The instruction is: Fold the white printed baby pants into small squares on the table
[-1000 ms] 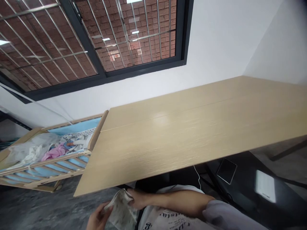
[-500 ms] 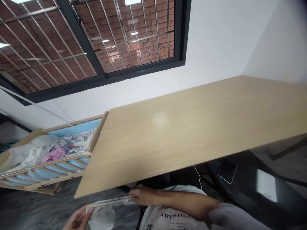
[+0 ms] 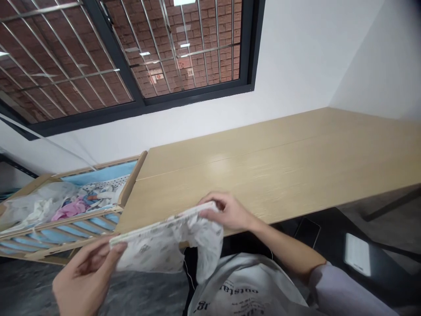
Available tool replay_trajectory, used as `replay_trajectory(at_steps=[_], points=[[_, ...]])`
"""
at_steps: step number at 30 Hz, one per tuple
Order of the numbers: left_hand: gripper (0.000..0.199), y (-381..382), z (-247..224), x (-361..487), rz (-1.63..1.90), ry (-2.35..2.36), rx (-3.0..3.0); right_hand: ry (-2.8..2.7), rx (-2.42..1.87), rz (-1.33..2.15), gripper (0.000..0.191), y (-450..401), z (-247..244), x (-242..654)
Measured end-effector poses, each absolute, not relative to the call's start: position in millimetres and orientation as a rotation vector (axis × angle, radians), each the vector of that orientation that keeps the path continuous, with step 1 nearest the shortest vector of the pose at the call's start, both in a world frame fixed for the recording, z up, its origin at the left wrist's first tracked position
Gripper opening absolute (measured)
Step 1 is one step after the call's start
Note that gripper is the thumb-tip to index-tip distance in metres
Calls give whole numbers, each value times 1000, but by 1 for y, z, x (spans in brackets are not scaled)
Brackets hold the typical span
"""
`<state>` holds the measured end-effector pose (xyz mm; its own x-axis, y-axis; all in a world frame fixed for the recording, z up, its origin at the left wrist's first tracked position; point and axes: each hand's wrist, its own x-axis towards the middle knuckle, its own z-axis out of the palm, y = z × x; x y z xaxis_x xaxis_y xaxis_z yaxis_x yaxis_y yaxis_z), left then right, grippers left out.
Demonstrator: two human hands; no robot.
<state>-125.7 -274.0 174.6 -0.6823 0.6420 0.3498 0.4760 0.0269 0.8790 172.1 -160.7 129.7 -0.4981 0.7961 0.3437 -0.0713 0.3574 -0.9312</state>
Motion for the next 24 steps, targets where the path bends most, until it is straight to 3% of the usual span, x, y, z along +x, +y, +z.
replay_trajectory(at_steps=[4, 8, 14, 24], points=[[43, -233, 197, -98, 1722, 1804, 1249, -1609, -710, 1259, 42, -130, 169, 212], [46, -177, 190, -84, 1605, 1673, 1408, -1763, -804, 1235, 40, -93, 176, 248], [51, -85, 136, -69, 1302, 1633, 1657, -1883, -972, 1278, 41, -13, 120, 272], [22, 30, 63, -60, 963, 1875, 1794, -1836, -1401, 989, 4, 89, 36, 254]])
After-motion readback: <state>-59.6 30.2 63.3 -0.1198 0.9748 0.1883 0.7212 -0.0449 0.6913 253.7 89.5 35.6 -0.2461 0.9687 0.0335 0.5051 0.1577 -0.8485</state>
